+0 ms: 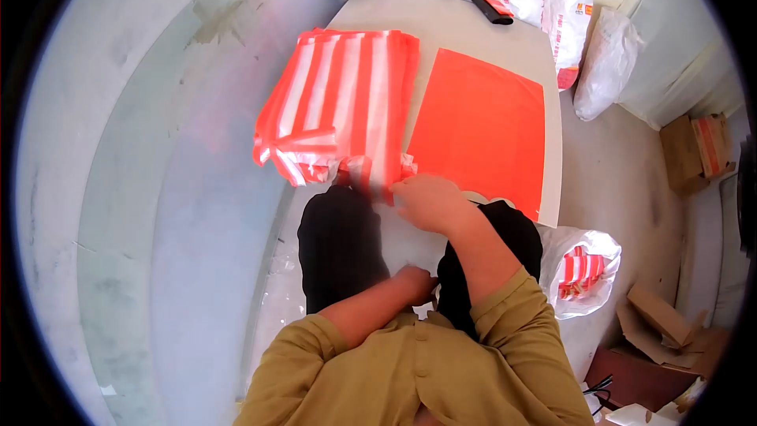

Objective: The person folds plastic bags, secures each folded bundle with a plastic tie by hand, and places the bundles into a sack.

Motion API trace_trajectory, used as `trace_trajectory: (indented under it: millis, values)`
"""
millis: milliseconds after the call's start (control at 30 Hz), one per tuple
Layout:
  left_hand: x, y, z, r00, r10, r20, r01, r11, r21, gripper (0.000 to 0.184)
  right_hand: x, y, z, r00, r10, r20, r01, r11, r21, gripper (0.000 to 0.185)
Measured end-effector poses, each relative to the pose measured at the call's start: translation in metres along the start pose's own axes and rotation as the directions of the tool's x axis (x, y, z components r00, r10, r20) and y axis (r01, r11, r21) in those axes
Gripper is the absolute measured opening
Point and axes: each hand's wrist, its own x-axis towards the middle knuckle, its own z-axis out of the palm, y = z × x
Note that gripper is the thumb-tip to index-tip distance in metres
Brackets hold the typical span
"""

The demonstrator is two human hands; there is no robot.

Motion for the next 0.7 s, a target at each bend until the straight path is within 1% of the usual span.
trace_trajectory:
  millis: [100, 167, 200, 300, 400, 500, 600, 633, 667, 700]
  values:
    - [0.000, -0.003, 0.009, 1.000, 0.013, 0.027, -0.012, 0.999, -0.033, 0.044, 0.008, 0.005, 0.009, 0.996, -0.053, 0.070, 0.052, 0.999, 0.014, 0.025]
    - [-0.003, -0.005, 0.003, 0.997, 0.027, 0.070, -0.024, 0.999, -0.048, 0.044, 0.012, 0.005, 0.004, 0.995, 0.021, 0.098, -0.021, 1.000, 0.007, 0.025]
    - [-0.009, -0.001, -0.005, 0.998, 0.027, 0.063, -0.024, 0.998, -0.050, 0.044, 0.011, 0.006, 0.001, 0.992, 0.058, 0.112, -0.059, 0.998, 0.005, 0.025]
    - [-0.027, 0.015, -0.035, 0.998, 0.031, 0.047, -0.028, 0.998, -0.064, 0.045, 0.013, 0.029, 0.016, 0.991, -0.054, -0.125, 0.058, 0.998, 0.027, 0.025]
    - [-0.050, 0.029, -0.074, 0.998, 0.067, 0.010, -0.066, 0.996, -0.058, 0.047, 0.008, 0.038, 0.012, 0.980, -0.074, -0.187, 0.079, 0.997, 0.021, 0.026]
    - [-0.080, 0.032, -0.103, 0.955, 0.186, -0.231, -0.207, 0.976, -0.070, 0.044, 0.000, 0.047, -0.001, 0.985, -0.038, -0.168, 0.046, 0.998, 0.039, 0.025]
    - [-0.111, 0.052, -0.147, 0.913, 0.256, -0.317, -0.292, 0.954, -0.072, 0.041, 0.002, 0.059, -0.002, 0.953, -0.062, -0.298, 0.072, 0.997, 0.023, 0.028]
    - [-0.121, 0.061, -0.159, 0.884, 0.283, -0.371, -0.328, 0.942, -0.064, 0.040, -0.006, 0.053, -0.015, 0.897, 0.045, -0.441, 0.089, 0.956, 0.279, 0.030]
    - [-0.132, 0.069, -0.168, 0.853, 0.308, -0.421, -0.363, 0.930, -0.056, 0.038, -0.017, 0.046, -0.028, 0.822, 0.182, -0.539, 0.148, 0.847, 0.511, 0.031]
    - [-0.142, 0.077, -0.176, 0.818, 0.331, -0.470, -0.398, 0.916, -0.048, 0.036, -0.031, 0.035, -0.046, 0.738, 0.333, -0.586, 0.242, 0.680, 0.692, 0.033]
